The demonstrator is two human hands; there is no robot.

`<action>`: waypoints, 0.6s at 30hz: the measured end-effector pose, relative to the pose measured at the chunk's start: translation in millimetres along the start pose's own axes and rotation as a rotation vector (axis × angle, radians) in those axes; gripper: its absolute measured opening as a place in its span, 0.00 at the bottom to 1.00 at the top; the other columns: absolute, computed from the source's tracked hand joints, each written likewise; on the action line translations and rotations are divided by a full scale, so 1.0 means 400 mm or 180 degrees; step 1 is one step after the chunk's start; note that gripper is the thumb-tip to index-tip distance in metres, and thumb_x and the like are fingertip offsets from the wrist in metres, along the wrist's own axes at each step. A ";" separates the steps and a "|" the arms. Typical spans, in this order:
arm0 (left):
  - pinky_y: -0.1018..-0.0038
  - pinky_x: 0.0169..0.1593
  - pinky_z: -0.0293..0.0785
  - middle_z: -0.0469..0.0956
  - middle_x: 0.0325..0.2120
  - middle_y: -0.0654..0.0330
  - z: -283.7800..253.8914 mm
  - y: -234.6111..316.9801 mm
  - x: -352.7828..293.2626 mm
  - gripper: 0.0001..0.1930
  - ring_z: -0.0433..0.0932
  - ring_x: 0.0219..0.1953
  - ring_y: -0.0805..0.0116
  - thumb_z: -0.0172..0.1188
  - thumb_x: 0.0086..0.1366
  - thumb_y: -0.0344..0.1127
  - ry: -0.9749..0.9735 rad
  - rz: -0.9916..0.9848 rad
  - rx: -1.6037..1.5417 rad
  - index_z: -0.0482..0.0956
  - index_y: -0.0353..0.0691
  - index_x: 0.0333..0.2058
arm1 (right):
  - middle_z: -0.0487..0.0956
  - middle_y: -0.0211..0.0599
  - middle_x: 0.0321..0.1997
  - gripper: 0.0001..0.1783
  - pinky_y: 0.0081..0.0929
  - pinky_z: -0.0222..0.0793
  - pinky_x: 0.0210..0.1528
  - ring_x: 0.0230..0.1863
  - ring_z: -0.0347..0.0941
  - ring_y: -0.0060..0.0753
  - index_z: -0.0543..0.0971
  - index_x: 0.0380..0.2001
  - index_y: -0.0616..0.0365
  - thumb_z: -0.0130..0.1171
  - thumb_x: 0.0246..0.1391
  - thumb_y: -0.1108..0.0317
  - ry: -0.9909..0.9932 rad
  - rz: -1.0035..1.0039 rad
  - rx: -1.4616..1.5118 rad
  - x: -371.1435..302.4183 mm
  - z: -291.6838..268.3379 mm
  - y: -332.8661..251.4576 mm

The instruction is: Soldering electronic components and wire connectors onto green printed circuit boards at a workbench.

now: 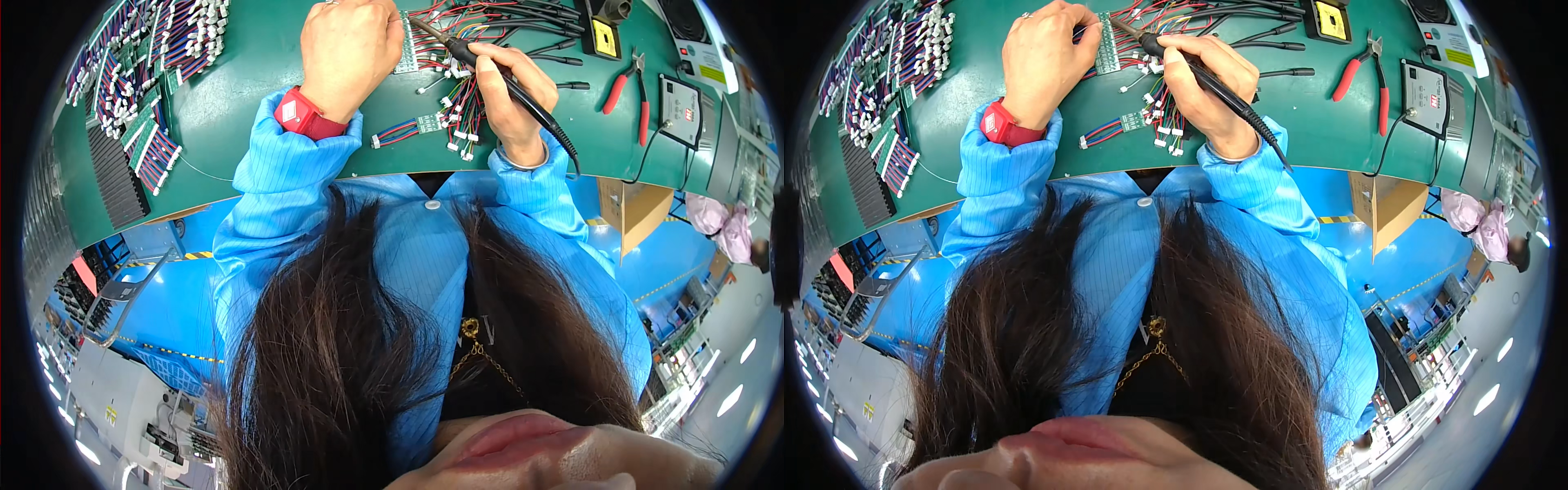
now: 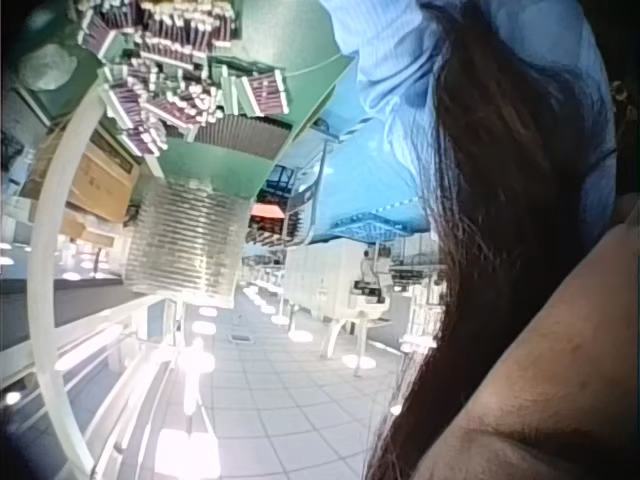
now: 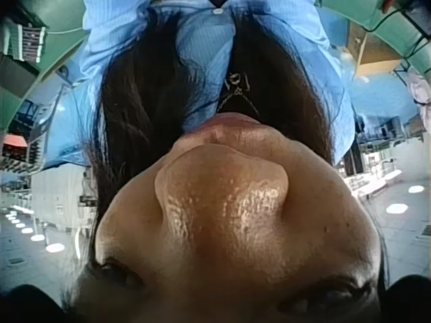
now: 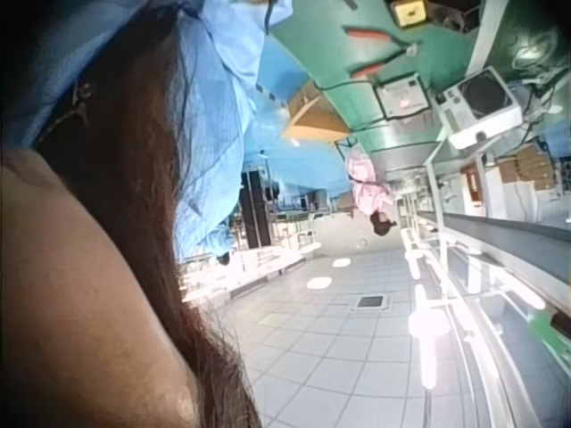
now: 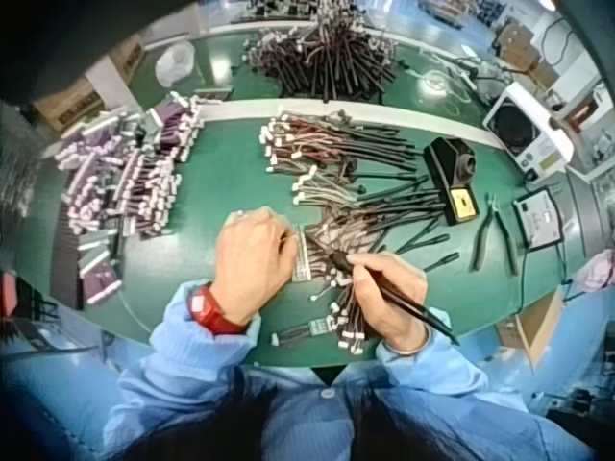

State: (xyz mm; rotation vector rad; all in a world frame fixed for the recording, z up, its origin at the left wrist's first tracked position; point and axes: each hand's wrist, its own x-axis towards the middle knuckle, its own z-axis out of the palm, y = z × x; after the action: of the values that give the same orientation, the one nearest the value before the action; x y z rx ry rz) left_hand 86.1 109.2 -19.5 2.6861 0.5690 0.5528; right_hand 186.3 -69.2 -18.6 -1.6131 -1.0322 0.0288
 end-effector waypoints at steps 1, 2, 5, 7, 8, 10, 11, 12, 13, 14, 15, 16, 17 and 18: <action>0.63 0.37 0.70 0.75 0.22 0.56 -0.001 -0.001 0.000 0.07 0.73 0.25 0.52 0.59 0.56 0.34 -0.0032 -0.0043 -0.0040 0.78 0.39 0.22 | 0.81 0.36 0.25 0.10 0.16 0.62 0.26 0.22 0.67 0.23 0.85 0.35 0.66 0.58 0.49 0.78 0.0028 -0.0018 -0.0028 -0.001 -0.001 -0.001; 0.64 0.37 0.70 0.76 0.23 0.56 -0.003 -0.002 -0.001 0.06 0.74 0.25 0.52 0.59 0.56 0.34 -0.0063 -0.0085 -0.0080 0.78 0.39 0.22 | 0.80 0.37 0.25 0.11 0.16 0.62 0.26 0.21 0.67 0.23 0.84 0.35 0.66 0.58 0.49 0.78 0.0057 -0.0037 -0.0055 -0.001 -0.002 -0.002; 0.65 0.37 0.70 0.77 0.24 0.55 -0.016 0.004 0.001 0.06 0.74 0.26 0.52 0.60 0.56 0.34 -0.0121 -0.0166 -0.0160 0.78 0.39 0.22 | 0.80 0.37 0.24 0.11 0.16 0.62 0.26 0.21 0.66 0.23 0.84 0.36 0.66 0.57 0.48 0.79 0.0116 -0.0079 -0.0112 -0.006 -0.006 -0.002; 0.66 0.40 0.71 0.79 0.26 0.56 -0.054 0.028 0.006 0.06 0.76 0.30 0.54 0.60 0.56 0.33 -0.0215 -0.0699 -0.0656 0.79 0.40 0.23 | 0.80 0.38 0.28 0.12 0.17 0.62 0.27 0.22 0.66 0.24 0.84 0.37 0.64 0.58 0.48 0.78 0.0232 -0.0072 0.0049 -0.014 -0.015 0.003; 0.67 0.42 0.71 0.80 0.27 0.57 -0.075 0.042 0.006 0.05 0.78 0.32 0.54 0.61 0.56 0.33 -0.0267 -0.0963 -0.0905 0.79 0.40 0.24 | 0.79 0.39 0.30 0.12 0.18 0.63 0.28 0.23 0.66 0.24 0.84 0.38 0.64 0.58 0.49 0.78 0.0293 -0.0066 0.0128 -0.018 -0.019 0.005; 0.67 0.44 0.71 0.81 0.28 0.57 -0.092 0.055 -0.013 0.05 0.79 0.33 0.55 0.61 0.56 0.33 -0.0318 -0.1224 -0.1145 0.79 0.40 0.24 | 0.79 0.40 0.31 0.12 0.18 0.63 0.29 0.24 0.66 0.25 0.84 0.38 0.63 0.59 0.49 0.78 0.0360 -0.0062 0.0213 -0.019 -0.019 0.000; 0.71 0.40 0.70 0.81 0.27 0.59 -0.089 0.051 -0.037 0.03 0.77 0.31 0.61 0.62 0.56 0.32 -0.0204 -0.1219 -0.1481 0.80 0.40 0.26 | 0.77 0.41 0.34 0.12 0.19 0.64 0.29 0.25 0.66 0.25 0.84 0.38 0.63 0.60 0.48 0.78 0.0289 -0.0208 0.0085 -0.016 -0.014 -0.009; 0.74 0.36 0.70 0.81 0.26 0.61 -0.084 0.046 -0.063 0.03 0.76 0.28 0.66 0.64 0.57 0.31 -0.0088 -0.1206 -0.1824 0.81 0.39 0.29 | 0.76 0.41 0.36 0.11 0.19 0.65 0.29 0.25 0.67 0.25 0.84 0.38 0.62 0.62 0.48 0.78 0.0219 -0.0358 -0.0052 -0.010 -0.007 -0.021; 0.78 0.32 0.70 0.81 0.25 0.63 -0.081 0.043 -0.086 0.04 0.74 0.25 0.72 0.65 0.57 0.29 0.0027 -0.1191 -0.2167 0.82 0.39 0.31 | 0.74 0.41 0.38 0.11 0.19 0.66 0.29 0.26 0.67 0.26 0.84 0.37 0.61 0.63 0.48 0.78 0.0148 -0.0504 -0.0189 -0.006 0.000 -0.032; 0.82 0.28 0.69 0.81 0.24 0.65 -0.077 0.041 -0.104 0.05 0.72 0.22 0.78 0.67 0.57 0.28 0.0141 -0.1176 -0.2510 0.83 0.38 0.34 | 0.72 0.42 0.40 0.11 0.20 0.67 0.29 0.27 0.67 0.26 0.84 0.37 0.60 0.65 0.47 0.77 0.0075 -0.0648 -0.0326 -0.004 0.006 -0.039; 0.82 0.28 0.69 0.81 0.24 0.65 -0.080 0.050 -0.117 0.05 0.72 0.22 0.78 0.67 0.57 0.28 0.0140 -0.1170 -0.2516 0.83 0.38 0.34 | 0.72 0.42 0.40 0.11 0.20 0.67 0.29 0.27 0.67 0.26 0.84 0.37 0.60 0.65 0.47 0.77 0.0078 -0.0650 -0.0333 -0.009 0.009 -0.042; 0.83 0.28 0.68 0.81 0.24 0.66 -0.083 0.063 -0.130 0.05 0.71 0.22 0.80 0.67 0.57 0.28 -0.0023 -0.1271 -0.2928 0.84 0.37 0.34 | 0.71 0.42 0.41 0.10 0.20 0.67 0.29 0.27 0.67 0.26 0.83 0.37 0.60 0.65 0.48 0.77 -0.0057 -0.0631 -0.0227 -0.015 0.014 -0.044; 0.85 0.27 0.66 0.81 0.24 0.66 -0.089 0.079 -0.140 0.06 0.70 0.22 0.81 0.67 0.58 0.27 -0.0184 -0.1373 -0.3334 0.84 0.37 0.35 | 0.69 0.42 0.43 0.09 0.21 0.67 0.30 0.28 0.67 0.26 0.83 0.36 0.60 0.66 0.48 0.76 -0.0195 -0.0615 -0.0112 -0.020 0.018 -0.046; 0.87 0.27 0.65 0.80 0.23 0.67 -0.094 0.092 -0.148 0.06 0.69 0.22 0.83 0.67 0.58 0.26 -0.0347 -0.1473 -0.3739 0.84 0.36 0.35 | 0.68 0.42 0.44 0.09 0.21 0.67 0.30 0.28 0.67 0.27 0.83 0.36 0.60 0.66 0.49 0.75 -0.0333 -0.0599 0.0003 -0.024 0.021 -0.048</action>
State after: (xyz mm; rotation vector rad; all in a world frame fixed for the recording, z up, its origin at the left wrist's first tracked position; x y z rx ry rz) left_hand 31.2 60.4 10.0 1.4109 0.5560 0.4039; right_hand 164.6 -69.7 -10.9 -1.5205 -1.2611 -0.0132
